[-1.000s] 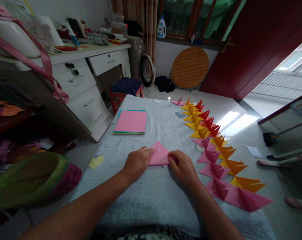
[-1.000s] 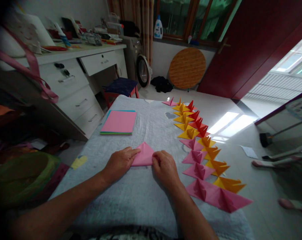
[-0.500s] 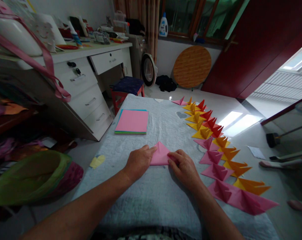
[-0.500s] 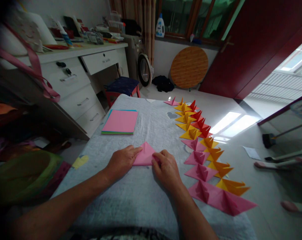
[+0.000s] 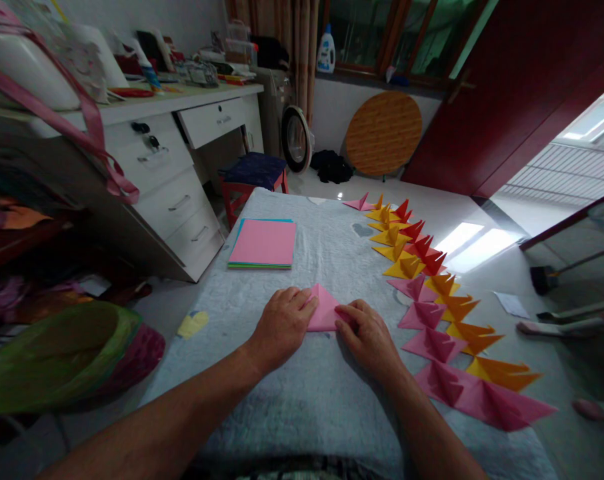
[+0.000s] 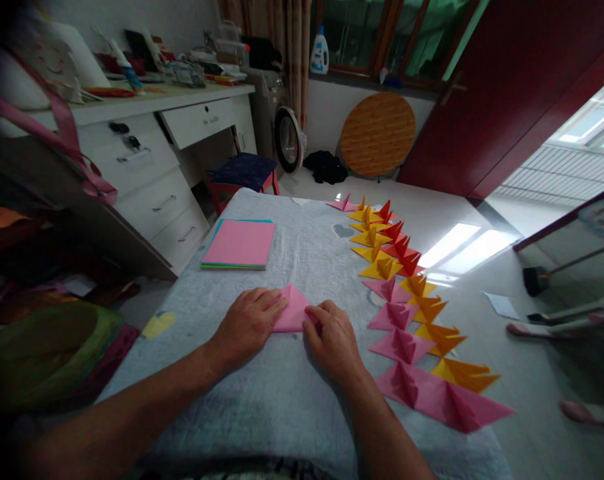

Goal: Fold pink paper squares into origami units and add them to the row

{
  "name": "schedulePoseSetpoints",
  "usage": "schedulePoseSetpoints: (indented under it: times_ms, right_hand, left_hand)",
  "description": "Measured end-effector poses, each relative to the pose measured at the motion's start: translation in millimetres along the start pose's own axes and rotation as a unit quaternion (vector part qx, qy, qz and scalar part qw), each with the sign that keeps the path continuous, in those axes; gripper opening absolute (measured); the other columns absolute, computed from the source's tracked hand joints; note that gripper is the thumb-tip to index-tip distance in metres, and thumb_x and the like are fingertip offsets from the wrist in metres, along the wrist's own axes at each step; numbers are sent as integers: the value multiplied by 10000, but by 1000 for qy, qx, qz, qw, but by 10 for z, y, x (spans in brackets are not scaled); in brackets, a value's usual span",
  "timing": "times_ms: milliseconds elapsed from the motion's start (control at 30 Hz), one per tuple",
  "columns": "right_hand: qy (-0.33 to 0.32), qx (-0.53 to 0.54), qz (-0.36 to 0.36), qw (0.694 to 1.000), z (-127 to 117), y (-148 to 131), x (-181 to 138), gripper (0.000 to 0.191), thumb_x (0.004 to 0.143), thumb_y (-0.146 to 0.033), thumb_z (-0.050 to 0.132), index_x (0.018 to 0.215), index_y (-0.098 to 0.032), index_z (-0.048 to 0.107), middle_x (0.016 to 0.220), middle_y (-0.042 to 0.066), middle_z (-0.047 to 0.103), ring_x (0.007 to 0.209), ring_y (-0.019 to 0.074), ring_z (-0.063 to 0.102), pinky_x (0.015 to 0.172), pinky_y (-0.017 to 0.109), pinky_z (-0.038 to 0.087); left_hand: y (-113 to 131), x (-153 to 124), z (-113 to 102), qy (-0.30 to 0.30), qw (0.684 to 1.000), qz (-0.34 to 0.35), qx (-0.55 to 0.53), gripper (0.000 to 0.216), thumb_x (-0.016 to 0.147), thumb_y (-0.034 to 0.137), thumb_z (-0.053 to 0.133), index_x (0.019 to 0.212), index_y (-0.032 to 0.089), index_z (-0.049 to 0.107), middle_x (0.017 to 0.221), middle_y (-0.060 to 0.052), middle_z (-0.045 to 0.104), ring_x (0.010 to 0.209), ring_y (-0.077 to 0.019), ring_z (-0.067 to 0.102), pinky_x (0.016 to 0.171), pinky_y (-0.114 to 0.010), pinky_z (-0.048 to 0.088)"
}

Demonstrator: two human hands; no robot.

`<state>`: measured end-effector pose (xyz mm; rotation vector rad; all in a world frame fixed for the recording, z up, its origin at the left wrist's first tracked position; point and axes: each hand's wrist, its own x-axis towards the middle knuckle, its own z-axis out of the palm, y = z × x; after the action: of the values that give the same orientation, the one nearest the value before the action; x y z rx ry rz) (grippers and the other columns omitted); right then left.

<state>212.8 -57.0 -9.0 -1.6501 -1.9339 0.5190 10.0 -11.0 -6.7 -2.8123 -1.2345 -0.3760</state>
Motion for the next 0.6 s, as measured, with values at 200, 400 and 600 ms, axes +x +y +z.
schedulePoseSetpoints:
  times_ms: [200, 400, 600]
  right_hand:
    - [-3, -4, -6, 1000, 8, 8, 4, 207, 913, -211, 556, 1016, -185, 734, 856, 51, 634, 801, 195, 600, 765, 328, 477]
    - [-1, 14, -11, 1000, 1, 3, 2, 210, 906, -204, 557, 1026, -173, 726, 857, 50, 627, 785, 188, 593, 752, 326, 471]
    - [-7, 33, -11, 999, -4, 11, 2, 205, 908, -206, 554, 1025, -175, 720, 889, 54, 636, 790, 184, 594, 757, 323, 477]
  left_hand:
    - [71, -70, 97, 18, 996, 83, -35, 342, 1016, 354, 487, 1232, 121, 613, 1296, -131, 659, 1233, -276, 576, 1052, -432, 452]
    - [61, -72, 174, 12, 996, 85, -31, 343, 1012, 283, 486, 1278, 97, 599, 1358, -152, 638, 1305, -273, 565, 1079, -412, 465]
    - [60, -68, 165, 14, 996, 76, -44, 360, 997, 229, 487, 1306, 71, 580, 1369, -170, 629, 1313, -280, 564, 1088, -423, 473]
